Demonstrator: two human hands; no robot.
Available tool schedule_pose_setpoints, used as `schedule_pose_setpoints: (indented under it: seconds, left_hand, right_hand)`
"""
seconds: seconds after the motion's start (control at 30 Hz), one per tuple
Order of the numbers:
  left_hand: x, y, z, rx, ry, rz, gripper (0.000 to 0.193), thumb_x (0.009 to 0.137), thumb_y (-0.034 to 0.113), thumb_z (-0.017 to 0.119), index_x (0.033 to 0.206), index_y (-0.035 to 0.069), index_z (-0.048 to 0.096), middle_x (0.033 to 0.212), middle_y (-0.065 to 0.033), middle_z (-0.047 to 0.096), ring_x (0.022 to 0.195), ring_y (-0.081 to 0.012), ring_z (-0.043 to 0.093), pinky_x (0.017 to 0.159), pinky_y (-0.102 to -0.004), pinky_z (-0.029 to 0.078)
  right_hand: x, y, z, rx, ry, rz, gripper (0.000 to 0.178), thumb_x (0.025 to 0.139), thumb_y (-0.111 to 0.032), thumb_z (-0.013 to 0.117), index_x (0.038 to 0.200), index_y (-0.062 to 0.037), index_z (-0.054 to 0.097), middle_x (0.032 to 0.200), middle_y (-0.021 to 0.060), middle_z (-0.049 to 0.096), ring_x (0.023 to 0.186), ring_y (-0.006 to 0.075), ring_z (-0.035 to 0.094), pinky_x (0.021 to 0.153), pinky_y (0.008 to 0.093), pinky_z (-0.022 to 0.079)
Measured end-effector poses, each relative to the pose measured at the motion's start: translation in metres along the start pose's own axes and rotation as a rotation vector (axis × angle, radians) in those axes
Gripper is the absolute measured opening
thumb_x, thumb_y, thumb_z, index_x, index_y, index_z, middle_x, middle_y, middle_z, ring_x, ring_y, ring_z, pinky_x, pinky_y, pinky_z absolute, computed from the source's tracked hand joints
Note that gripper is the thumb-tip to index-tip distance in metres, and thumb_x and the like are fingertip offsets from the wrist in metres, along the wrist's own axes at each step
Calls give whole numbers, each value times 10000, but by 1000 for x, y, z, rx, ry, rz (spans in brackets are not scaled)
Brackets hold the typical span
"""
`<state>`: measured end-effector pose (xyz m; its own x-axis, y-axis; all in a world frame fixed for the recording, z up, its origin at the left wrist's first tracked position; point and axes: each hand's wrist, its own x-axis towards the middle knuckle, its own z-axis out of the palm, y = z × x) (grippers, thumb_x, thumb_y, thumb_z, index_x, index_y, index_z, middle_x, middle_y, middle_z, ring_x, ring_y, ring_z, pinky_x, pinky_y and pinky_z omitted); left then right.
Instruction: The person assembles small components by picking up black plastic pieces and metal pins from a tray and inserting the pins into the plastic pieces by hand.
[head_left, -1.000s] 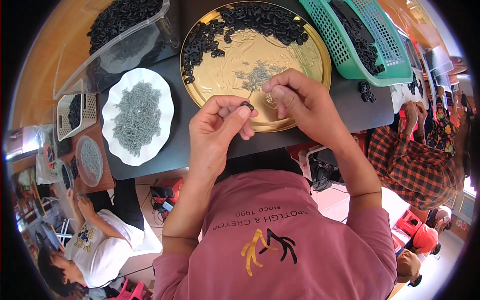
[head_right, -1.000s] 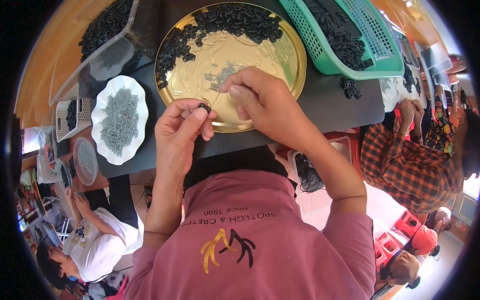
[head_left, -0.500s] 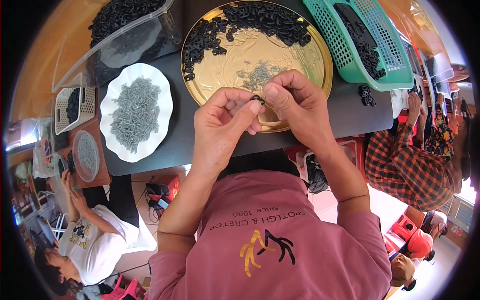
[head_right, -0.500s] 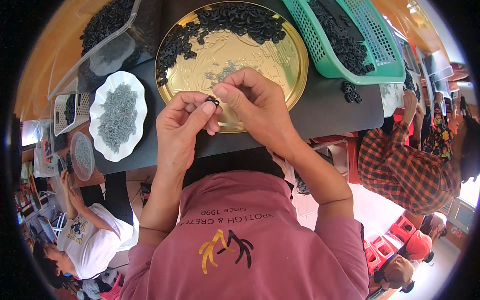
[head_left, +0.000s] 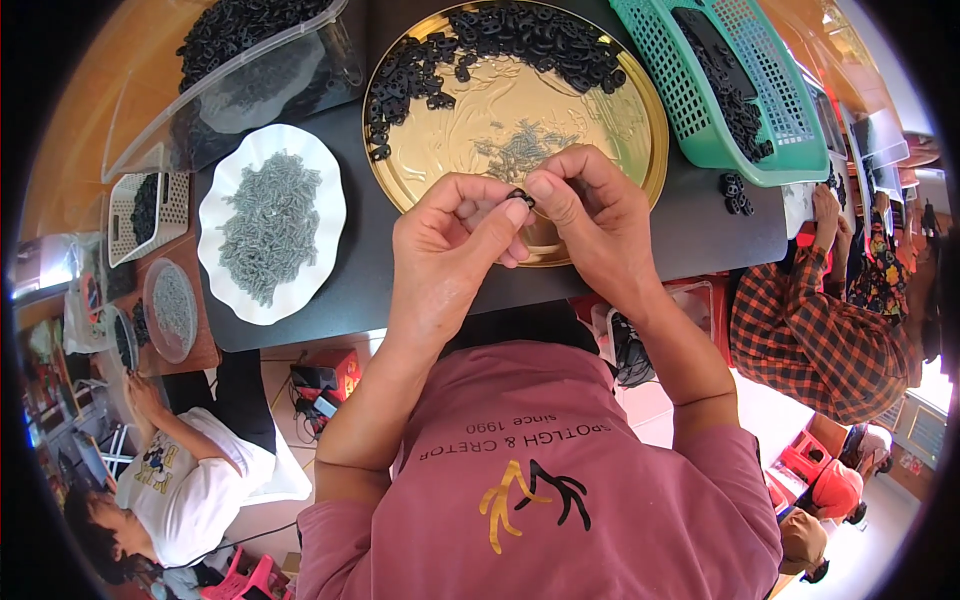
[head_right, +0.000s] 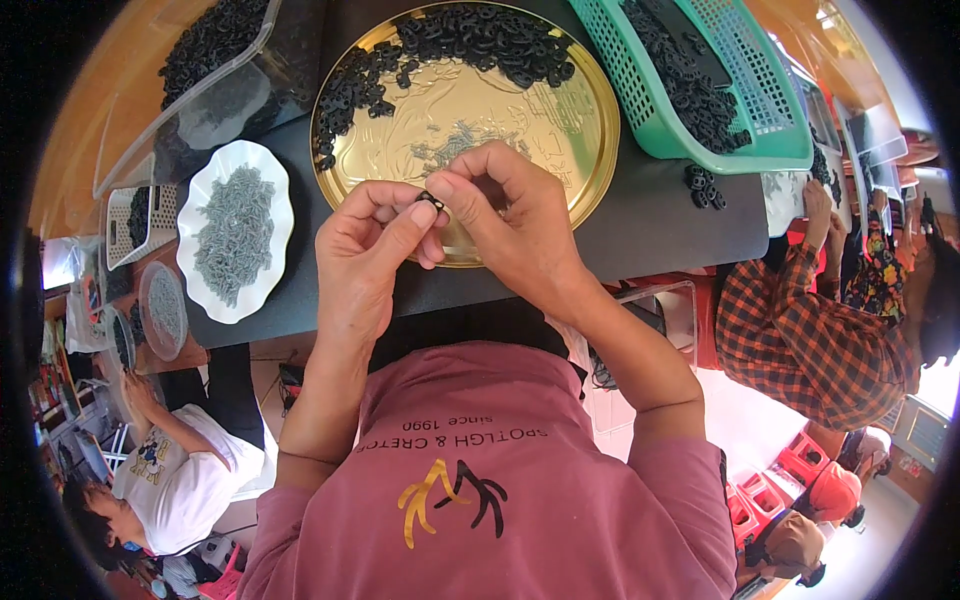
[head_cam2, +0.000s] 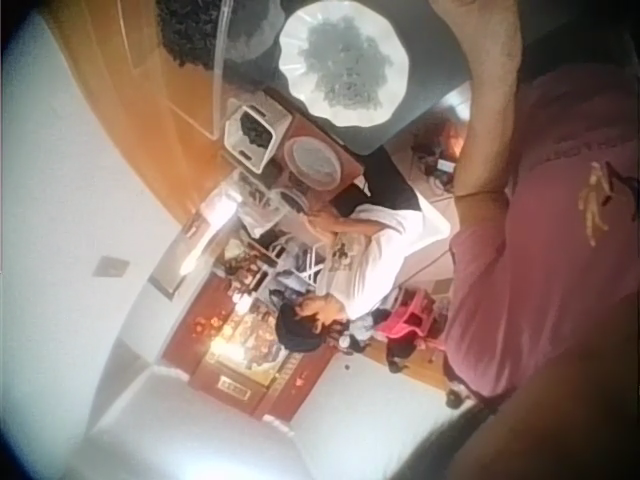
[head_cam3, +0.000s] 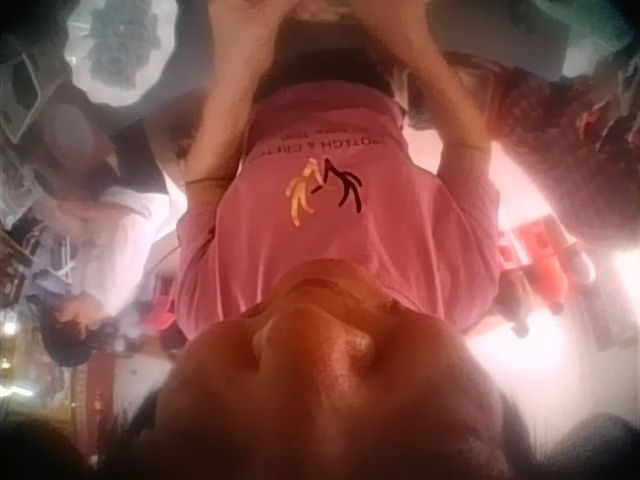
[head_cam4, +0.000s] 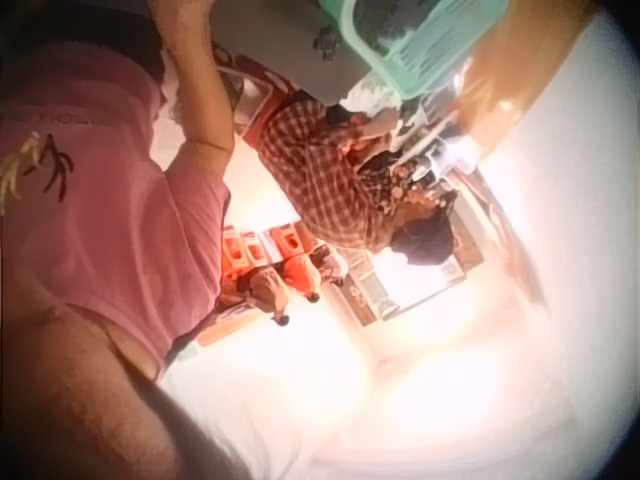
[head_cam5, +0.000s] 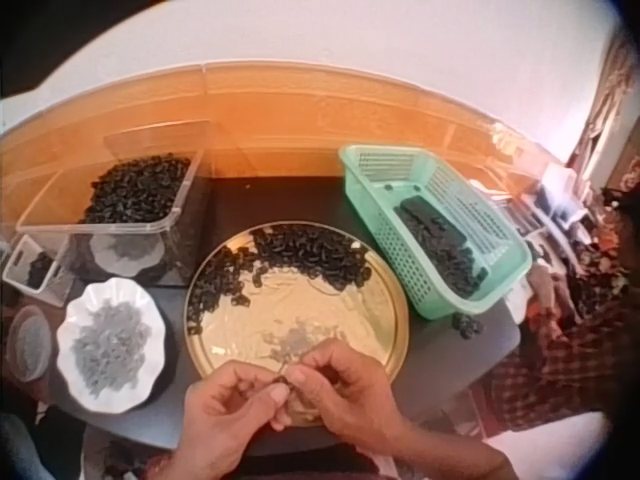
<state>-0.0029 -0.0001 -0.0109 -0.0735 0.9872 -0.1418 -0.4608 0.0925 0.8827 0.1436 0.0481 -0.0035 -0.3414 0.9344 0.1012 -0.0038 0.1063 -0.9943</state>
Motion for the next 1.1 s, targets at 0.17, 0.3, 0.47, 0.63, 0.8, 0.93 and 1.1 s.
schedule_pose_setpoints:
  seconds: [0.17, 0.3, 0.47, 0.63, 0.8, 0.93, 1.1]
  left_hand:
    - [0, 0, 0, 16, 2, 10, 118, 889, 34, 635, 980, -32, 600, 786, -62, 654, 658, -93, 626, 589, -210, 504]
    - [1, 1, 1, 51, 7, 18, 91, 883, 20, 640, 951, -35, 615, 753, -56, 649, 655, -89, 625, 588, -208, 506]
    - [3, 1, 4, 80, 23, 37, 80, 877, 15, 646, 938, -33, 626, 725, -49, 643, 642, -81, 615, 594, -199, 503]
    - [9, 2, 2, 100, 24, 44, 86, 881, 23, 646, 950, -26, 632, 728, -43, 641, 637, -75, 605, 600, -196, 499]
    - [12, 5, -1, 85, -21, 11, 105, 892, 42, 639, 973, -26, 635, 763, -44, 646, 654, -76, 605, 609, -200, 500]
    - [12, 6, -3, 72, -21, -8, 119, 892, 42, 639, 986, -31, 630, 770, -45, 646, 654, -80, 607, 607, -205, 501]
    - [10, 6, -4, 56, -65, -9, 126, 891, 43, 641, 986, -36, 616, 763, -49, 642, 659, -88, 612, 600, -209, 501]
  right_hand:
    - [1, 3, -1, -91, -7, -67, 123, 915, -98, 626, 877, 7, 574, 766, 26, 612, 718, 56, 557, 637, 218, 466]
    - [3, 3, -3, -168, -33, -106, 118, 912, -89, 626, 861, 2, 572, 742, 21, 590, 698, 57, 541, 627, 214, 452]
    - [-2, 8, 4, -35, 14, -101, 121, 923, -105, 616, 868, -5, 573, 751, 5, 585, 704, 43, 528, 636, 207, 447]
    - [-1, 3, 5, -21, 50, 2, 133, 939, -124, 599, 876, -10, 573, 772, -4, 586, 709, 31, 518, 639, 201, 444]
    - [3, -5, -9, -86, 28, 19, 164, 948, -155, 587, 919, 6, 588, 785, 22, 597, 721, 69, 536, 629, 228, 448]
    - [6, -4, -25, -341, -66, -96, 148, 933, -150, 597, 945, -3, 597, 773, 70, 594, 688, 143, 560, 617, 266, 455]
    - [12, -4, -31, -611, -177, -393, 116, 872, -121, 634, 939, -38, 587, 803, 119, 577, 691, 316, 589, 614, 355, 479]
